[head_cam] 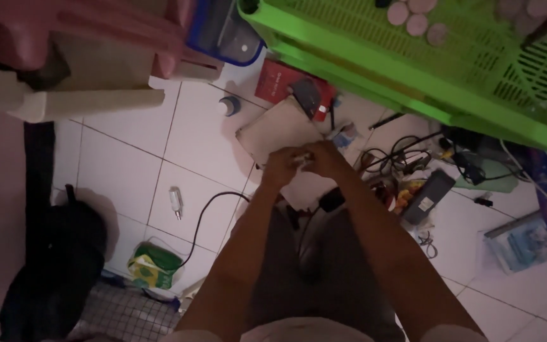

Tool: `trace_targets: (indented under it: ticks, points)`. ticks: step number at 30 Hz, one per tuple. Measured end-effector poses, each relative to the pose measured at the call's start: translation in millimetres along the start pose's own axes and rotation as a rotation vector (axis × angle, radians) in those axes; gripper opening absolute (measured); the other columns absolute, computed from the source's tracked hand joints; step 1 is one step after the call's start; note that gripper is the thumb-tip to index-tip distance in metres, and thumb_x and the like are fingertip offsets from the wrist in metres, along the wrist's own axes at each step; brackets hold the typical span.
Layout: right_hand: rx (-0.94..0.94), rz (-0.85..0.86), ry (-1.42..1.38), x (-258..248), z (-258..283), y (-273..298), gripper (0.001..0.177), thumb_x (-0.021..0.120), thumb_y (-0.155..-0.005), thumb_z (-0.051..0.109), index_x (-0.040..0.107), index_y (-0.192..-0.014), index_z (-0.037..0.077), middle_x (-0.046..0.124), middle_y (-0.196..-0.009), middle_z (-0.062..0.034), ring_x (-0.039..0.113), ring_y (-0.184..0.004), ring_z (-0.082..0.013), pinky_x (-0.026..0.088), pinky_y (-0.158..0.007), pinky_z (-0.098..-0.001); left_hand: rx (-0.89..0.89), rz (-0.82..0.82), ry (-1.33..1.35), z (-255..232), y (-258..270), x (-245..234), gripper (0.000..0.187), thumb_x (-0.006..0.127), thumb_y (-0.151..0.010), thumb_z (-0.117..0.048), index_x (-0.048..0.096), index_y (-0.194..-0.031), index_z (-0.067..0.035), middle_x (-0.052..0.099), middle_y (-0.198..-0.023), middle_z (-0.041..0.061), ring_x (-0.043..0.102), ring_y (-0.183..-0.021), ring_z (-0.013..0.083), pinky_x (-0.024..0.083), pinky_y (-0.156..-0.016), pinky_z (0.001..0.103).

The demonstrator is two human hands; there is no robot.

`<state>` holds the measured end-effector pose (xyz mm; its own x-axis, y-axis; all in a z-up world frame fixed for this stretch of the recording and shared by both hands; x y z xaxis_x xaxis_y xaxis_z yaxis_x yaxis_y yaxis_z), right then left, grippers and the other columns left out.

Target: Organizing various items including coins, books, and small electronics into a green plastic shelving unit.

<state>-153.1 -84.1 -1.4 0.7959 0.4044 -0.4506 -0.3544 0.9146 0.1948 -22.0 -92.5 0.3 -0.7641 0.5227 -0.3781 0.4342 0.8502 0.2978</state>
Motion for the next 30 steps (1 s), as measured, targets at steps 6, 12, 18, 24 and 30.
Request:
trace_targets:
  ticks: [6,12,18,24,30]
  points:
    - [0.227,0.246,-0.067,13,-20,40,0.051,0.089,-0.071,0.024,0.075,-0.117,0.008,0.073,-0.088,-0.0154,0.072,-0.080,-0.0252,0.056,-0.073,-0.0388,-0.008,0.071,-0.004,-17,12,33,0.027,0.081,-0.077,-0.003,0.074,-0.103,0.000,0.075,-0.099,0.018,0.075,-0.089,0.0322,0.061,-0.077,0.036]
    - [0.368,0.269,-0.018,15,-88,107,0.045,0.086,-0.079,0.028,0.074,-0.113,0.001,0.073,-0.100,-0.0171,0.071,-0.089,-0.0310,0.056,-0.080,-0.0431,-0.049,0.314,-0.234,-17,26,88,0.024,0.079,-0.089,-0.019,0.073,-0.102,0.001,0.073,-0.102,0.021,0.070,-0.095,0.0396,0.055,-0.085,0.045]
    - [0.523,0.271,0.341,-22,-108,144,0.051,0.089,-0.073,0.029,0.071,-0.114,0.006,0.069,-0.112,-0.0171,0.065,-0.105,-0.0387,0.054,-0.089,-0.0504,0.073,0.054,-0.133,48,52,129,0.033,0.074,-0.085,-0.016,0.071,-0.113,0.001,0.072,-0.104,0.022,0.068,-0.095,0.0401,0.056,-0.085,0.044]
    - [0.684,0.156,0.595,-68,-46,135,0.052,0.082,-0.076,0.025,0.062,-0.120,0.006,0.068,-0.110,-0.0171,0.066,-0.106,-0.0381,0.055,-0.089,-0.0518,-0.062,-0.443,-0.133,71,77,57,0.035,0.075,-0.086,-0.014,0.069,-0.118,0.000,0.070,-0.112,0.020,0.068,-0.099,0.0348,0.056,-0.088,0.044]
    - [0.491,-0.137,0.342,-17,-27,81,0.066,0.074,-0.086,0.022,0.053,-0.145,0.005,0.053,-0.143,-0.0220,0.050,-0.129,-0.0412,0.041,-0.108,-0.0480,-0.282,-0.849,-0.238,70,105,-26,0.054,0.083,-0.080,-0.011,0.057,-0.125,0.006,0.060,-0.120,0.025,0.062,-0.104,0.0363,0.055,-0.089,0.045]
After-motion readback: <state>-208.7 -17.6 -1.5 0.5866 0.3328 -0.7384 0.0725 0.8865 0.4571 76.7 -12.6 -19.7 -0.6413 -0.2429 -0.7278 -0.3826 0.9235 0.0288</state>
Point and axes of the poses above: each hand's wrist, its own y-axis away from the middle knuckle, its own x-axis out of the palm, z = x × y, the point moved 9 cm from there along -y, towards the middle knuckle
